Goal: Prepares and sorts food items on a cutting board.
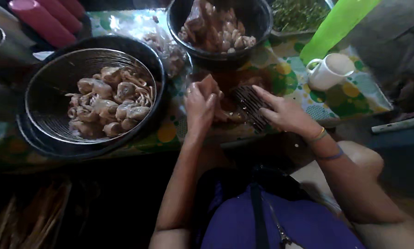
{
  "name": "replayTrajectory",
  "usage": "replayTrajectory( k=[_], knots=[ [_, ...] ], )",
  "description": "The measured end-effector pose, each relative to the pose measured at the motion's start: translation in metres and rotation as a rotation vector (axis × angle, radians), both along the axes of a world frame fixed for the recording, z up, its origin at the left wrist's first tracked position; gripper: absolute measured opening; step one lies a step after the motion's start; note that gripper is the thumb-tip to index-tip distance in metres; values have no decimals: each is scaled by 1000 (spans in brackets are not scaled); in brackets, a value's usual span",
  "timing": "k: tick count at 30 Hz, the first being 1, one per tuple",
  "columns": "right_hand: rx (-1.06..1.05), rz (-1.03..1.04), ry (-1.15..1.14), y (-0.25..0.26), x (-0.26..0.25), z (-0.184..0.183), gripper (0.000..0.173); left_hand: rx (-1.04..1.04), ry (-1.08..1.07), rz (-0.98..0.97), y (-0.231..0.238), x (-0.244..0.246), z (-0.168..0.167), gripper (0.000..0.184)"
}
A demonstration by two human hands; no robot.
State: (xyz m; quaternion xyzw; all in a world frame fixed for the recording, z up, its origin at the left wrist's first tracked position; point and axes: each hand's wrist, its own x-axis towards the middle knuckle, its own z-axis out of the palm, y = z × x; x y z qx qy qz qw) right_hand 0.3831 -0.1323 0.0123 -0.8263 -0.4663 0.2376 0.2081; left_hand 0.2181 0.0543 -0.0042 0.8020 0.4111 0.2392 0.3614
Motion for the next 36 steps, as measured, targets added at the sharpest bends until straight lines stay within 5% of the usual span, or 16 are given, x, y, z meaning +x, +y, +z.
replayTrajectory(
  k=[3, 6, 8, 14, 18, 21, 24, 27, 30, 33, 36],
  knots=[
    [302, -145, 401, -29, 9, -9, 65, 168, -114, 44, 15, -5, 54, 57],
    [547, -364, 438, -55, 16, -6, 65, 344, -52, 5, 44, 21, 106, 60],
    [602, -463, 376, -65, 23, -7, 67, 441, 14, -65, 68, 53, 122, 42],
    [604, -538, 324, -94, 23, -21, 69, 501, 225, -168, 71, 105, 94, 60],
    [635, -552, 321, -106, 25, -35, 68, 641, 32, -316, -14, 88, 42, 25],
    [650, -592, 358, -104, 19, -38, 68, 418, 354, -500, -33, 90, -5, 50],
    [677, -598, 414, -100, 12, -41, 68, 322, 432, -493, -23, 97, -21, 61],
    [692, -617, 489, -97, 3, -45, 67, 123, 266, -458, -11, 88, -16, 50],
    [714, -603, 568, -94, -1, -50, 66, -355, -55, -442, 11, 72, -20, 33],
    [696, -576, 608, -88, -5, -53, 64, -850, -234, -470, 14, 50, -16, 36],
    [669, -551, 617, -82, -7, -55, 63, -1081, -280, -523, 15, 35, -15, 46]
  ],
)
